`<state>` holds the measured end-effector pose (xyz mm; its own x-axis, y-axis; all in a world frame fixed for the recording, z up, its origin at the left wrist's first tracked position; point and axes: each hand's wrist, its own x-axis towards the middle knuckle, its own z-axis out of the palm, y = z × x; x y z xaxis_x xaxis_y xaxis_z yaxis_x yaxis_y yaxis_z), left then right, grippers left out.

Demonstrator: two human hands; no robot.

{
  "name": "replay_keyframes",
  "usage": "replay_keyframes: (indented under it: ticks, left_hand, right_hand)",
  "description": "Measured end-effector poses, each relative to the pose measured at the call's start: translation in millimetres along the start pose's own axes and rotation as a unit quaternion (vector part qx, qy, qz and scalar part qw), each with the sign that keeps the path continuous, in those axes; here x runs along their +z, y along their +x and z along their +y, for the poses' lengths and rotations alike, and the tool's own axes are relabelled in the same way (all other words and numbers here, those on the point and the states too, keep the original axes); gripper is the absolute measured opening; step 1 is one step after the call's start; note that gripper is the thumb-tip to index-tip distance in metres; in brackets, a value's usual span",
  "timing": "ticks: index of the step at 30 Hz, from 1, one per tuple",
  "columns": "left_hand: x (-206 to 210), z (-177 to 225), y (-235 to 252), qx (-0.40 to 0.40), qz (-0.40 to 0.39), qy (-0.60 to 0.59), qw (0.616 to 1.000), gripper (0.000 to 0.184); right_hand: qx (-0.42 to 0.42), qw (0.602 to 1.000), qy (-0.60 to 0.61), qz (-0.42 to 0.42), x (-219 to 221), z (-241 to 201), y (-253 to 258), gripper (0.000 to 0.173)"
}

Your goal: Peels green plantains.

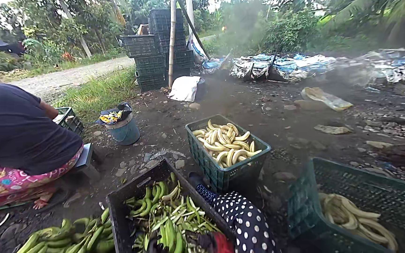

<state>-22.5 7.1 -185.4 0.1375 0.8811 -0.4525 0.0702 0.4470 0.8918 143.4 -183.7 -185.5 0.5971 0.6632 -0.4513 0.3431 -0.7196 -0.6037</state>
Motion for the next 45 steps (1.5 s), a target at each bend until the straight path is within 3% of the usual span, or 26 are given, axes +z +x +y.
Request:
replay_keyframes:
  ticks: [3, 6, 8, 12, 15, 17, 19, 22, 23, 28, 32, 35, 37, 40, 45]
  left_hand:
    - [-0.6, 11.4, -6.8, -0.032, -0.013, -0.048, 0.998, 0.038]
    - [7.6, 50.4, -26.9, -0.111, -0.039, -0.127, 0.985, 0.025]
    - [7.5, 55.9, -25.9, -0.134, -0.058, -0.181, 0.973, 0.028]
    - [7.4, 55.6, -17.9, -0.036, -0.141, -0.266, 0.953, 0.043]
    - [19.7, 102.0, -35.6, 0.037, -0.203, -0.339, 0.918, 0.055]
    - [20.8, 135.2, -50.4, 0.118, -0.229, -0.26, 0.931, 0.05]
    - [13.6, 166.1, -64.7, 0.181, -0.227, -0.098, 0.952, 0.041]
    - [-10.8, 190.7, -65.8, 0.235, -0.215, 0.022, 0.948, 0.08]
    - [-15.1, 192.9, -66.4, 0.253, -0.203, 0.036, 0.945, 0.08]
    - [-18.0, 167.5, -68.5, 0.27, -0.132, 0.108, 0.948, 0.058]
    - [-14.4, 162.4, -78.6, 0.269, -0.137, 0.135, 0.944, 0.064]
    - [-12.8, 163.3, -84.7, 0.261, -0.137, 0.119, 0.948, 0.068]
    - [-9.4, 164.4, -87.7, 0.267, -0.143, 0.114, 0.946, 0.065]
    - [-9.5, 163.2, -83.7, 0.271, -0.148, 0.138, 0.941, 0.06]
    - [-13.4, 159.0, -78.8, 0.288, -0.165, 0.183, 0.926, 0.057]
  right_hand:
    - [0.011, 1.0, -0.002, 0.0, -3.4, -2.3, 0.2, 0.05]
    - [0.013, 1.0, -0.01, 0.006, -6.0, -5.7, -2.4, 0.05]
    - [0.015, 1.0, -0.011, -0.006, -10.9, -9.7, -4.7, 0.049]
    - [0.013, 1.0, -0.001, -0.014, -4.1, -3.2, 4.6, 0.048]
    - [0.01, 0.997, 0.061, -0.034, -13.9, -7.2, 2.9, 0.044]
    - [0.004, 0.982, 0.187, -0.028, -10.7, -2.8, 8.5, 0.042]
    - [0.005, 0.942, 0.336, -0.006, -7.9, -2.2, 12.7, 0.045]
    - [-0.044, 0.878, 0.475, -0.024, -25.6, -21.4, -17.2, 0.059]
    - [-0.066, 0.874, 0.48, -0.033, -24.5, -23.1, -23.4, 0.063]
    - [-0.105, 0.894, 0.426, -0.093, -11.6, -21.8, -36.5, 0.049]
    - [-0.107, 0.882, 0.444, -0.116, -17.4, -40.4, -47.0, 0.065]
    - [-0.073, 0.88, 0.432, -0.184, -26.7, -58.3, -61.6, 0.072]
    - [-0.006, 0.88, 0.423, -0.217, -33.6, -72.5, -72.3, 0.063]
    - [0.05, 0.897, 0.396, -0.193, -31.6, -94.9, -85.7, 0.049]
    - [-0.021, 0.912, 0.379, -0.158, -46.3, -130.9, -94.0, 0.048]
